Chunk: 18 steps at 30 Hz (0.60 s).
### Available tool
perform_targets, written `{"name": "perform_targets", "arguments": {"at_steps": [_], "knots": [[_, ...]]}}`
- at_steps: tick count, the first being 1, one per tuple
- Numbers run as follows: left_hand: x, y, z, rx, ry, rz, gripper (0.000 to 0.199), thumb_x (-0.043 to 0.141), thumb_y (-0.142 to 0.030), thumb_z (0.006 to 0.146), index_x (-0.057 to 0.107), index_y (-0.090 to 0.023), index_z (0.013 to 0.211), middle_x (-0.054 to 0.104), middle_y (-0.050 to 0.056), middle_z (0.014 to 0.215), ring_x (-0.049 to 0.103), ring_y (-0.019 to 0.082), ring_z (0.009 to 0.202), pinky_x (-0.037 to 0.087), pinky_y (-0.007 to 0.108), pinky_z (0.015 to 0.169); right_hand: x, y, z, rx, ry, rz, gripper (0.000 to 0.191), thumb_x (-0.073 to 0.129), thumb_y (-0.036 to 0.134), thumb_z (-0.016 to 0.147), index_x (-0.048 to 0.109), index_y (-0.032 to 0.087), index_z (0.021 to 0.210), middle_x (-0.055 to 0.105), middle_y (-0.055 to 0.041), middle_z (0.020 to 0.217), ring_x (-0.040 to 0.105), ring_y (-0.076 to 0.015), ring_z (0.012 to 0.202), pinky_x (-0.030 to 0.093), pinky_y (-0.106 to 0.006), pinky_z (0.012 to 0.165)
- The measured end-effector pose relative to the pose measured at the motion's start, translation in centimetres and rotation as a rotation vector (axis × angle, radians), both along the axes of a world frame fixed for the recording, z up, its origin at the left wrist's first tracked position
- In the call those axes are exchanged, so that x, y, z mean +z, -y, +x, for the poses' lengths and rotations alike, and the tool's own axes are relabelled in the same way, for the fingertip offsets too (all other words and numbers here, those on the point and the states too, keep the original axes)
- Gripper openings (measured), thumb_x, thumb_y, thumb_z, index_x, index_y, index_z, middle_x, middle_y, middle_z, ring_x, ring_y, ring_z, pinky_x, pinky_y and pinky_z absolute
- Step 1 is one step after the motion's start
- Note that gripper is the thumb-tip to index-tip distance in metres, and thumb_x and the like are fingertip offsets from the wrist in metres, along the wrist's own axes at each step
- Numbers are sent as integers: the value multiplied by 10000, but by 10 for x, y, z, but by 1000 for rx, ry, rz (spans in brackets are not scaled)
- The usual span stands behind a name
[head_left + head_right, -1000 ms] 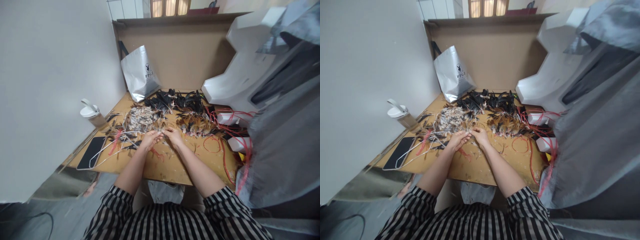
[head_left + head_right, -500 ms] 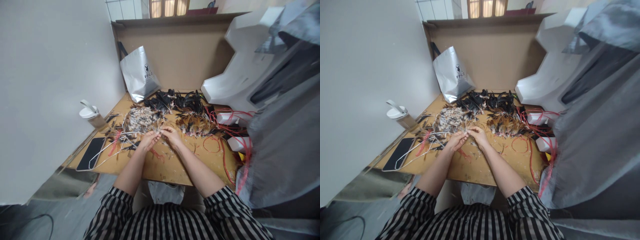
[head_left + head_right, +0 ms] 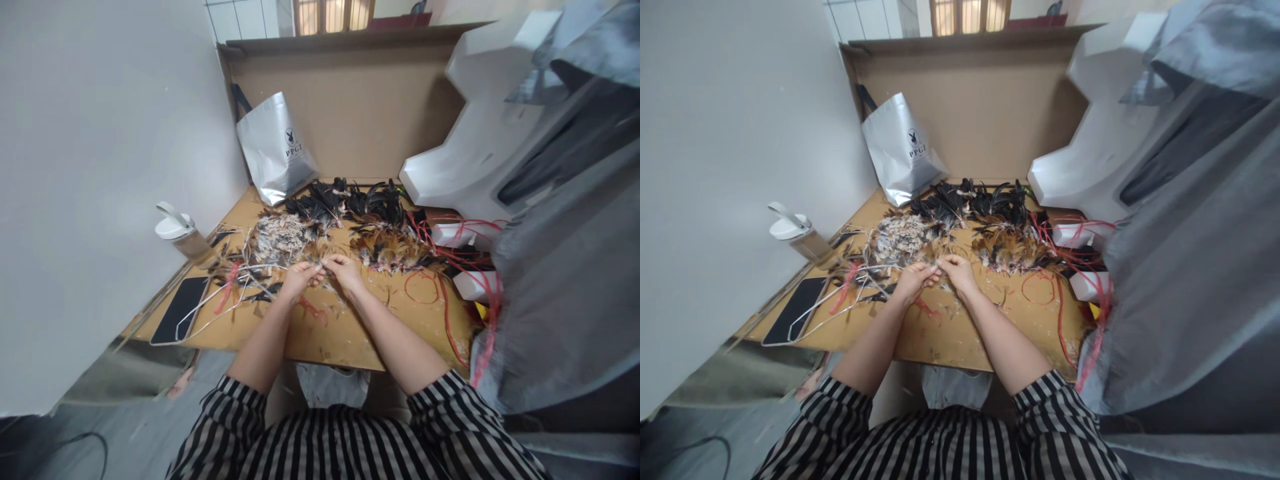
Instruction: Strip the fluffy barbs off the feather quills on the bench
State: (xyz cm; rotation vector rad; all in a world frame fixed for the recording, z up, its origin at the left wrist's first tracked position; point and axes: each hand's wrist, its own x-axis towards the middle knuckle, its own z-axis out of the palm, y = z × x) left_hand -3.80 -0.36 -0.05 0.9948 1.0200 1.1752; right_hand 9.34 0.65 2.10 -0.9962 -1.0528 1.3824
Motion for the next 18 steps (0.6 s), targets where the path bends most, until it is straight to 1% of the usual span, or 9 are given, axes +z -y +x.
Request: {"name": "perform_targets", "arguments": {"at_steps": [5, 8, 10, 12, 13, 15, 18], "knots": [[1, 2, -1, -41, 19, -3, 248, 684, -327, 616, 625, -97, 687, 621, 43, 628, 523, 59, 500, 378, 173, 484, -3, -2, -1, 16, -2, 14, 243, 700, 347, 516, 610, 143, 613, 542, 36, 543, 408, -66, 499, 320, -212, 520], [2, 1, -1, -20, -4, 8, 244, 683, -330, 617, 621, -99, 663, 602, 29, 586, 497, 52, 467, 355, 170, 460, -4, -5, 1, 12, 42, 26, 245, 682, 359, 534, 617, 144, 632, 557, 27, 551, 424, -72, 497, 337, -216, 528], [2, 0, -2, 5, 0, 9, 244, 683, -331, 615, 619, -99, 656, 595, 25, 574, 485, 48, 458, 345, 169, 454, -2, -9, 8, -18, 121, 57, 257, 658, 368, 561, 635, 144, 683, 584, 13, 583, 447, -82, 508, 352, -222, 538], [3, -1, -2, 37, 40, 1, 241, 689, -324, 607, 617, -100, 659, 598, 25, 589, 487, 46, 470, 348, 168, 462, 0, -13, 19, -57, 254, 130, 254, 627, 352, 593, 650, 140, 732, 618, -7, 642, 474, -92, 534, 365, -225, 554], [3, -1, -3, 60, 72, -3, 239, 693, -318, 601, 615, -101, 664, 601, 24, 600, 489, 45, 479, 350, 166, 466, 1, -15, 26, -64, 348, 187, 230, 613, 333, 605, 652, 136, 716, 627, -17, 657, 489, -98, 552, 370, -224, 566], [3, -2, -3, 108, 138, -11, 236, 702, -303, 590, 607, -104, 673, 603, 20, 616, 492, 42, 491, 350, 160, 471, 2, -18, 39, -8, 571, 272, 190, 580, 303, 632, 656, 134, 676, 633, -23, 650, 504, -107, 565, 371, -221, 571], [3, -3, -4, 128, 190, -26, 234, 707, -288, 584, 600, -102, 678, 602, 18, 616, 491, 36, 493, 345, 152, 467, 3, -18, 50, 80, 881, 304, 184, 553, 295, 656, 668, 152, 657, 628, -12, 608, 511, -112, 553, 348, -211, 545]]}}
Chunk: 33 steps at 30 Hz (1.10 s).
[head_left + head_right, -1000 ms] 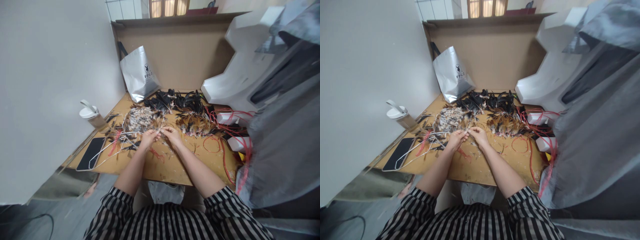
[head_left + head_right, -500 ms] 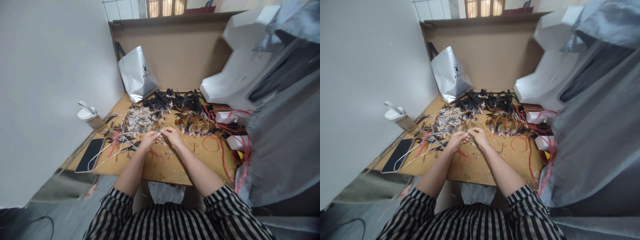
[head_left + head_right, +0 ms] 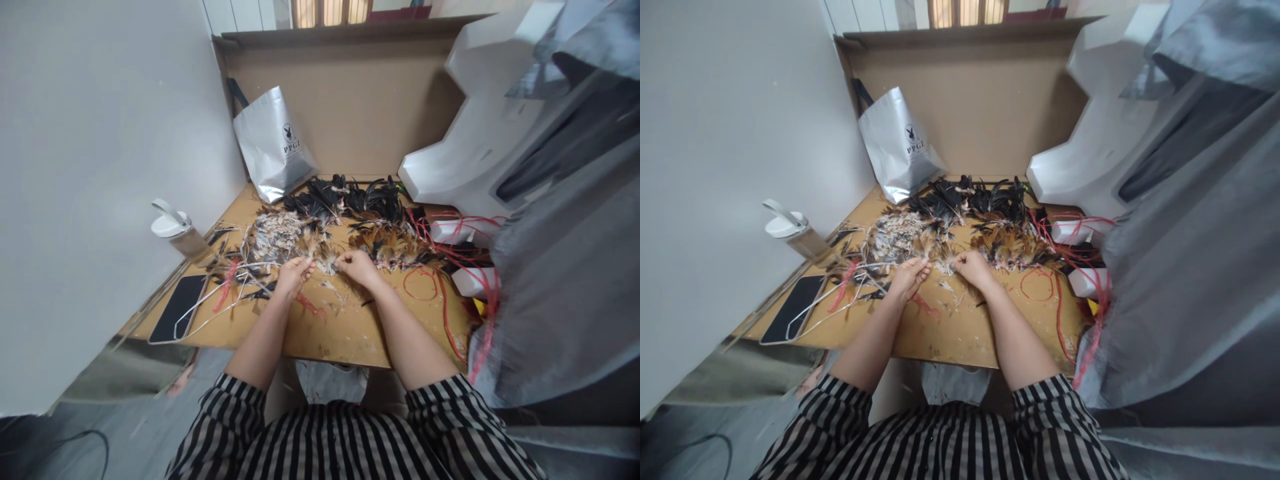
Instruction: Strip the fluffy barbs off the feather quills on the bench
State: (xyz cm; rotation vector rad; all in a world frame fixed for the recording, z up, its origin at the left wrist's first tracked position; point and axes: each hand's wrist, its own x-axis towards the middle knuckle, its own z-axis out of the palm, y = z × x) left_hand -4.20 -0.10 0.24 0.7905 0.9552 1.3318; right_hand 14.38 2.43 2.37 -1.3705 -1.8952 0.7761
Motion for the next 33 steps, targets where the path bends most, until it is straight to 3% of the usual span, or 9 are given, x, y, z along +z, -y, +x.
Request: {"name": "perform_targets", "arguments": {"at_steps": [5, 10, 13, 16, 20, 24, 33], "knots": [[-1, -1, -1, 9, 24, -12, 222, 713, -264, 579, 598, -96, 667, 606, 24, 623, 502, 36, 502, 359, 146, 471, 2, 9, -12, -79, 328, 44, 209, 523, 333, 690, 670, 188, 661, 643, -23, 647, 529, -130, 583, 314, -222, 530], [-2, -1, -1, -4, 39, -34, 217, 722, -246, 566, 603, -96, 667, 612, 35, 629, 511, 41, 507, 379, 140, 471, -7, 9, -23, -153, 438, 58, 170, 552, 321, 654, 663, 192, 654, 643, -60, 658, 542, -156, 614, 329, -235, 544], [-1, 0, 0, -3, 45, -34, 215, 725, -242, 564, 607, -95, 668, 614, 39, 633, 514, 43, 510, 383, 136, 465, -13, 4, -21, -140, 300, 23, 139, 534, 265, 646, 649, 190, 626, 631, -42, 628, 537, -142, 589, 344, -222, 533], [0, 0, 0, -2, 61, -40, 203, 721, -230, 573, 607, -94, 671, 615, 40, 637, 515, 41, 508, 384, 134, 460, -16, 0, -17, -121, 26, -64, 138, 535, 255, 618, 641, 168, 631, 612, -14, 593, 516, -117, 537, 353, -202, 500], [1, 0, 0, 9, 76, -69, 177, 710, -209, 593, 597, -91, 663, 613, 40, 630, 521, 40, 507, 379, 130, 451, -12, 0, -16, -130, -282, -233, 165, 558, 263, 594, 627, 135, 672, 514, 32, 440, 406, -70, 390, 315, -187, 424], [1, 0, 0, -3, 78, -73, 164, 700, -201, 609, 596, -89, 668, 621, 43, 646, 533, 40, 520, 385, 128, 457, -4, 3, -18, -135, -437, -351, 162, 587, 263, 574, 606, 129, 663, 468, 52, 387, 350, -49, 345, 272, -180, 392], [-5, 0, 0, -88, 11, -65, 177, 688, -234, 634, 624, -88, 712, 663, 81, 729, 573, 59, 565, 419, 138, 495, -3, 7, -27, -52, -678, -348, 287, 663, 373, 543, 632, 139, 707, 485, 57, 440, 314, -39, 367, 242, -192, 398]]}}
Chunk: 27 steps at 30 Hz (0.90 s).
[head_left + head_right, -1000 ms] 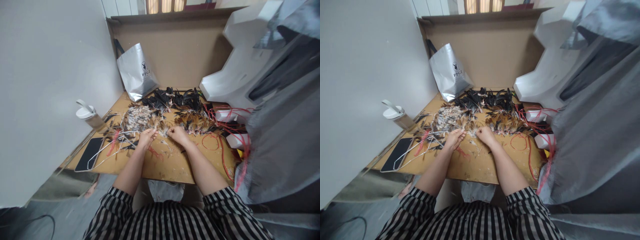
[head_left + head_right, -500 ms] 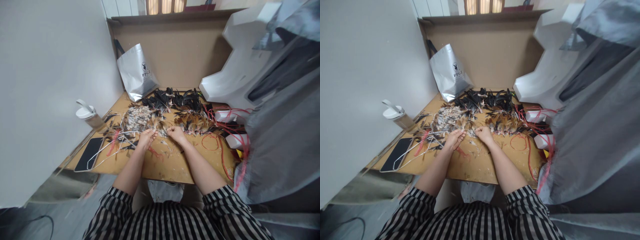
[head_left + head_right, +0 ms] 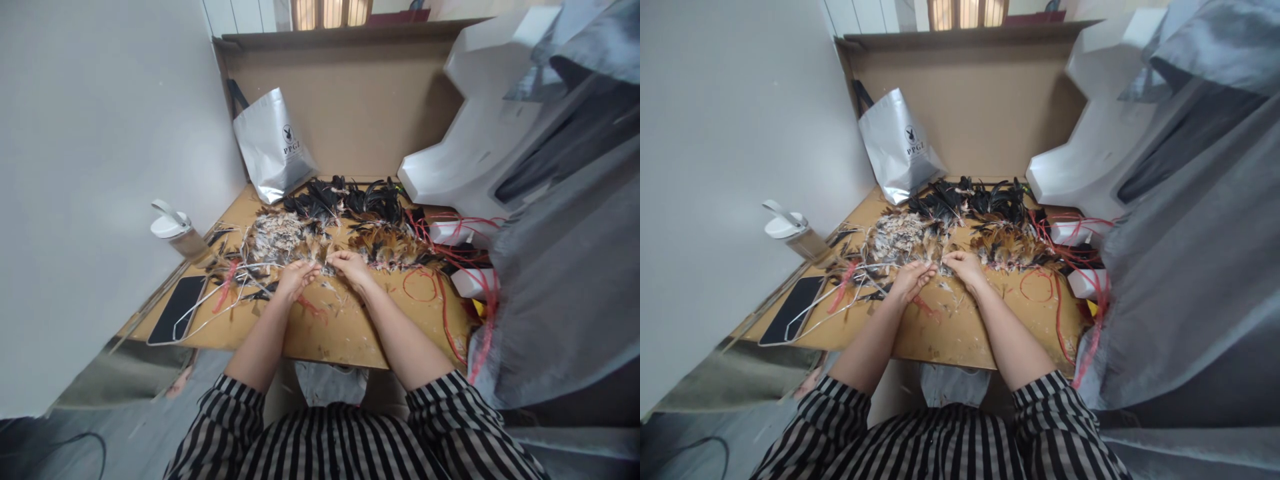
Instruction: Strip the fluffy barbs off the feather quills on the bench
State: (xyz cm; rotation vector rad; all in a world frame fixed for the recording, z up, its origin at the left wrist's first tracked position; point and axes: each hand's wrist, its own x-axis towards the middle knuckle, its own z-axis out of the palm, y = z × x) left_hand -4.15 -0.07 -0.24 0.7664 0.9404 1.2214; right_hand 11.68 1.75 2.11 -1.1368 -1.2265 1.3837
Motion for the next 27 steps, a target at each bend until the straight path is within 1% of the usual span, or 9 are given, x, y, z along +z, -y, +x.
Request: {"name": "perform_targets", "arguments": {"at_steps": [4, 7, 9, 12, 17, 22, 27], "knots": [[0, 1, 2, -52, -17, -4, 199, 687, -238, 637, 630, -87, 754, 668, 93, 753, 584, 69, 567, 413, 142, 478, -2, 4, -11, 12, -18, 65, 252, 661, 338, 553, 639, 135, 700, 599, 7, 583, 465, -69, 479, 368, -212, 509], [-1, 1, 2, -57, -11, -3, 203, 690, -237, 630, 628, -88, 753, 665, 85, 734, 586, 73, 567, 409, 142, 474, -6, 5, -18, 2, -35, 90, 211, 652, 309, 561, 630, 135, 678, 629, -13, 637, 533, -96, 568, 414, -235, 604], [-2, 0, 2, -56, -16, 0, 202, 689, -242, 631, 627, -87, 746, 661, 80, 717, 582, 70, 560, 406, 141, 475, -9, 5, -20, -21, -33, 96, 199, 649, 297, 563, 623, 130, 669, 627, -14, 635, 538, -97, 576, 420, -242, 633], [-2, 1, 2, -61, -29, 17, 205, 688, -250, 630, 628, -84, 735, 650, 71, 685, 564, 58, 541, 396, 136, 474, -10, 4, -22, -57, 0, 112, 211, 647, 303, 564, 616, 124, 670, 620, -15, 632, 527, -95, 567, 418, -242, 630], [1, 2, 4, -33, -83, 28, 208, 707, -259, 596, 613, -89, 670, 636, 59, 651, 531, 47, 507, 382, 142, 463, -10, 5, -21, -61, 51, 130, 231, 646, 332, 566, 608, 131, 673, 615, -12, 642, 518, -96, 579, 413, -239, 638], [0, 0, 5, -4, -174, 65, 219, 707, -283, 581, 604, -98, 637, 623, 49, 609, 518, 59, 478, 379, 163, 453, -11, 4, -20, -43, -3, 105, 249, 659, 360, 553, 595, 137, 645, 594, 5, 615, 500, -91, 561, 400, -232, 614], [-1, 0, 6, -20, -239, 94, 233, 697, -315, 588, 624, -103, 651, 614, 46, 572, 511, 71, 463, 384, 181, 453, -12, 3, -19, -69, -40, 95, 264, 676, 374, 526, 577, 142, 605, 575, 17, 586, 484, -86, 550, 394, -229, 603]]}}
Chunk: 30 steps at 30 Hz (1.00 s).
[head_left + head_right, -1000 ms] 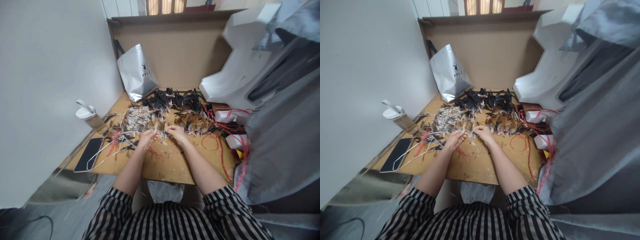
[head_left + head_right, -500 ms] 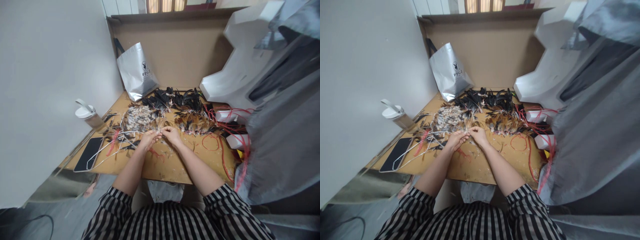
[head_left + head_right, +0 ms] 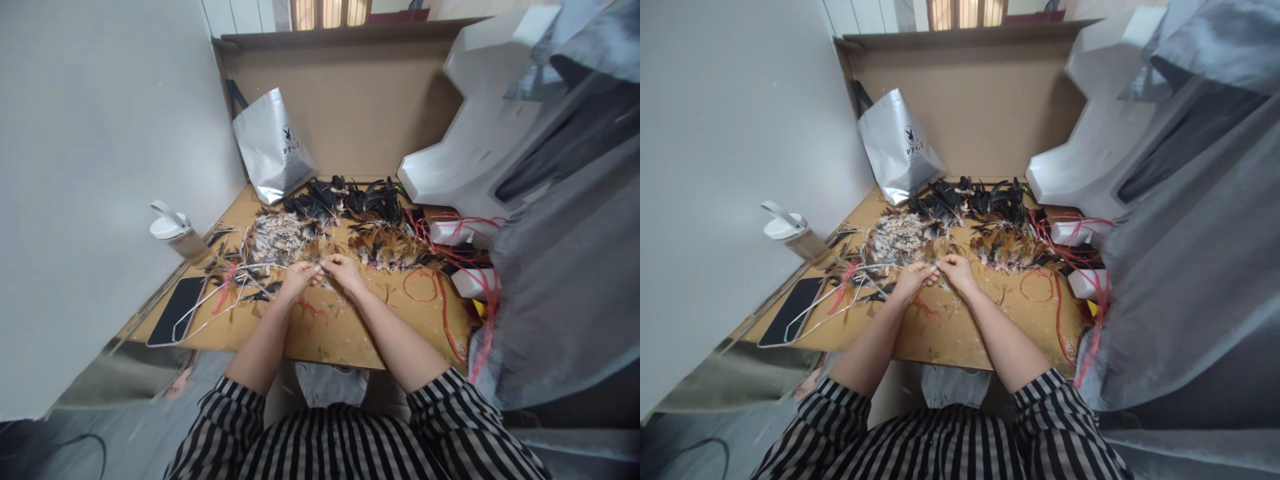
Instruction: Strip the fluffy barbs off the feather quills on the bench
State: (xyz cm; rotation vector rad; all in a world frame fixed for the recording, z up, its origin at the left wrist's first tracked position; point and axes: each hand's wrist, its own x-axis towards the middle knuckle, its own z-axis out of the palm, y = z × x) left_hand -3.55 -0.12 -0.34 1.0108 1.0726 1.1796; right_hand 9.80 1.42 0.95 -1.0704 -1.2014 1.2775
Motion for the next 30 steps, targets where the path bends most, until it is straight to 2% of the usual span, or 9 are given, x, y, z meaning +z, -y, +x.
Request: {"name": "perform_targets", "arguments": {"at_steps": [8, 13, 20, 24, 27, 30], "knots": [[3, 3, 0, -8, -61, 18, 224, 685, -321, 606, 638, -106, 652, 612, 48, 553, 517, 82, 462, 392, 192, 460, -3, -1, -1, 12, -43, -22, 270, 685, 365, 521, 595, 138, 638, 578, 13, 597, 477, -83, 545, 386, -219, 573], [3, 3, -1, -32, -74, 26, 258, 669, -349, 620, 650, -103, 695, 640, 79, 624, 564, 113, 523, 406, 206, 474, -3, 0, -2, 23, -51, -61, 308, 688, 394, 511, 600, 139, 660, 568, 12, 573, 457, -81, 514, 360, -209, 511], [2, 3, -1, -56, -134, 50, 243, 651, -355, 640, 638, -112, 640, 615, 55, 559, 519, 90, 453, 392, 204, 456, -2, 1, 0, 56, -9, -38, 268, 673, 377, 538, 596, 145, 648, 555, 25, 547, 435, -73, 486, 351, -206, 502], [0, 2, -1, -54, -136, 50, 256, 651, -364, 639, 637, -108, 637, 612, 56, 557, 518, 88, 450, 383, 198, 449, 2, -5, 11, 56, 103, 46, 252, 623, 379, 598, 628, 143, 685, 602, 1, 607, 481, -90, 524, 385, -221, 554], [1, 1, -2, -26, -84, 27, 267, 649, -370, 643, 642, -104, 663, 623, 63, 592, 525, 83, 470, 383, 189, 452, 3, -15, 31, -69, 266, 175, 260, 582, 372, 631, 650, 137, 722, 638, -31, 692, 527, -116, 597, 400, -230, 600], [3, 1, -3, 19, -11, -5, 263, 665, -359, 627, 635, -101, 668, 638, 70, 649, 532, 76, 496, 384, 179, 458, 0, -25, 53, -180, 518, 209, 237, 550, 349, 649, 651, 137, 680, 635, -35, 670, 538, -127, 609, 385, -228, 592]]}}
